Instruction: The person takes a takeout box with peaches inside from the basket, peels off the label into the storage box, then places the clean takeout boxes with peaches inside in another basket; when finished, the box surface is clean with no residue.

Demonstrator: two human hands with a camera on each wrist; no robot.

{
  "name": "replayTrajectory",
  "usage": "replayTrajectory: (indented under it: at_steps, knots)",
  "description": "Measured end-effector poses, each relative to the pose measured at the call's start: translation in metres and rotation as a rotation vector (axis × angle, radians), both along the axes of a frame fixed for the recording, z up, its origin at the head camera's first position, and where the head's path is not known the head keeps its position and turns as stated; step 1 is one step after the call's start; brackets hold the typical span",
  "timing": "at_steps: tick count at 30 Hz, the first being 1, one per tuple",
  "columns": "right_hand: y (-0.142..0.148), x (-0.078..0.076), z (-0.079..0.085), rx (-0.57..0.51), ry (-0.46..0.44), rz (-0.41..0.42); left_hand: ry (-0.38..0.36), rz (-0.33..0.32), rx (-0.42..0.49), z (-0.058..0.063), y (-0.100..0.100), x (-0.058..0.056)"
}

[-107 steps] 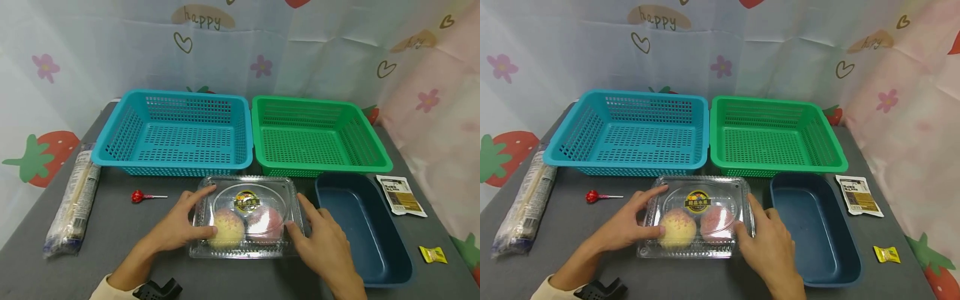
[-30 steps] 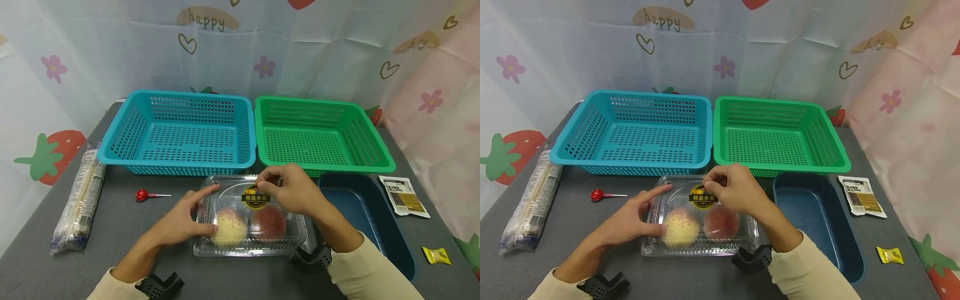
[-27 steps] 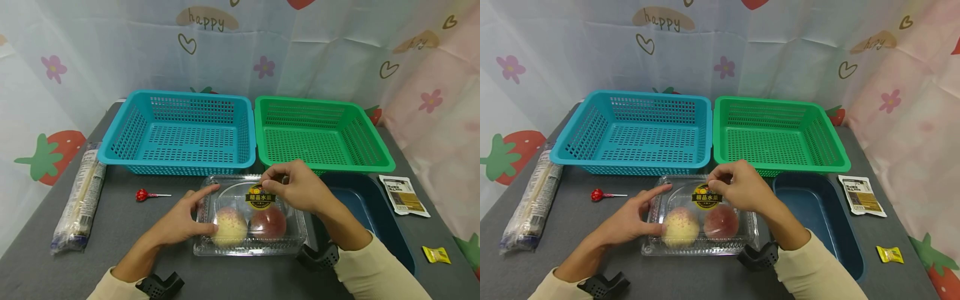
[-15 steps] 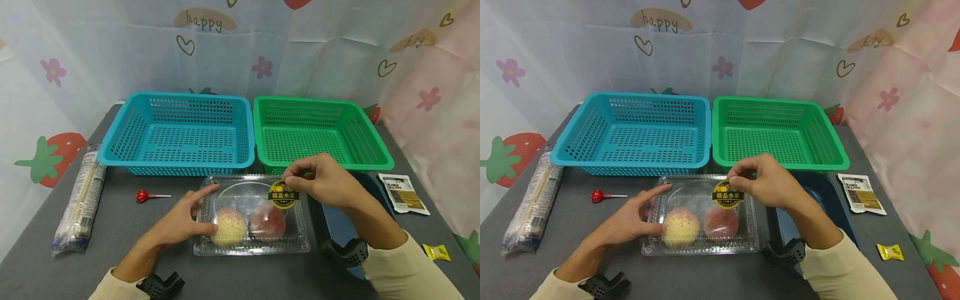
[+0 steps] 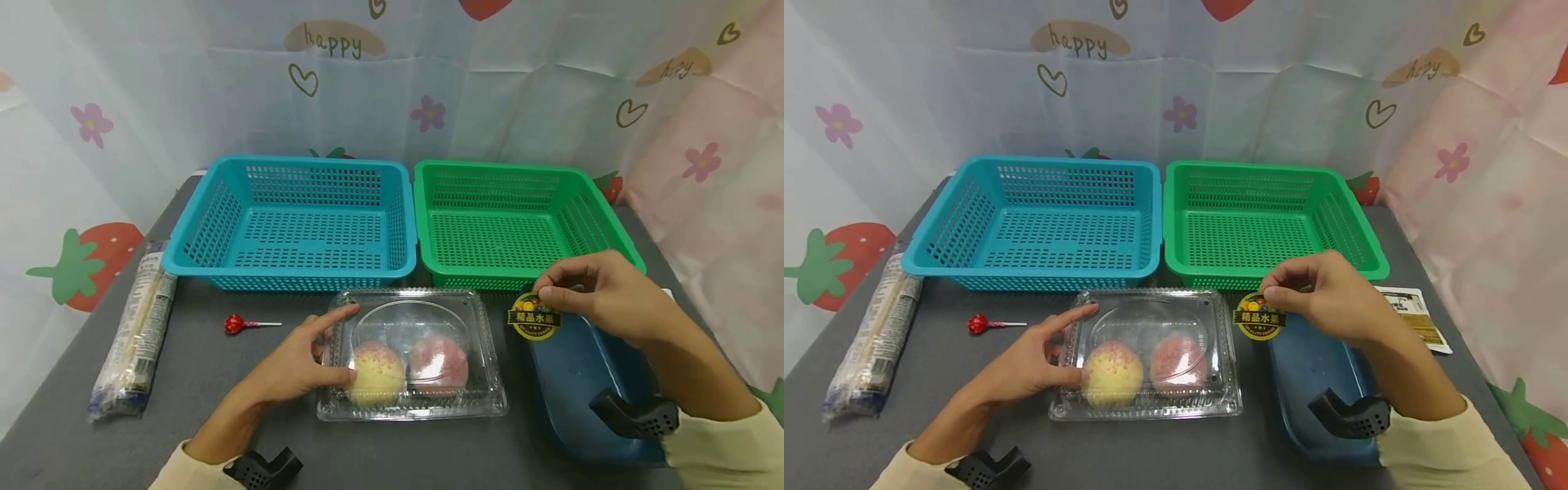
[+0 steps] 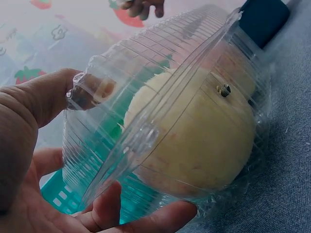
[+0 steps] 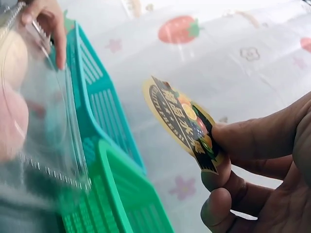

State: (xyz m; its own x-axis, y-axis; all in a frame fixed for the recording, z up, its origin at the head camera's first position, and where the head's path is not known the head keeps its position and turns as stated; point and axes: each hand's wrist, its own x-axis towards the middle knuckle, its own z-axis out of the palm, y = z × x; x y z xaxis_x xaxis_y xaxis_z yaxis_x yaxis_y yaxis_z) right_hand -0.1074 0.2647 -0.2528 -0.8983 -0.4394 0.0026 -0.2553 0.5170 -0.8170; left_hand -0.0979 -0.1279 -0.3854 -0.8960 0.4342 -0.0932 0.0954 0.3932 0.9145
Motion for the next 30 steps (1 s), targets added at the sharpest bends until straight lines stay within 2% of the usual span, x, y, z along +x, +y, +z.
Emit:
replayTrajectory:
  at_steps: [4, 7, 11, 15, 23, 30]
  knots:
    - [0.018, 0.0, -0.006, 0.027, -0.027, -0.024, -0.03, 0.0, 0.028, -0.001, 0.0, 0.001]
    - [0.029, -0.002, -0.012, 0.008, -0.047, -0.02, -0.062, 0.006, 0.055, -0.001, 0.001, 0.001]
    - [0.042, -0.004, -0.02, -0.028, -0.059, 0.02, -0.08, 0.01, 0.081, -0.002, 0.001, 0.001]
    - [0.055, -0.009, -0.029, -0.02, -0.065, 0.044, -0.09, 0.012, 0.097, -0.002, 0.001, 0.001]
    - [0.078, -0.017, -0.051, -0.074, -0.158, 0.078, -0.13, 0.01, 0.139, -0.003, 0.0, 0.002]
    - [0.086, -0.021, -0.068, -0.061, -0.231, 0.055, -0.159, 0.007, 0.179, -0.002, 0.0, 0.002]
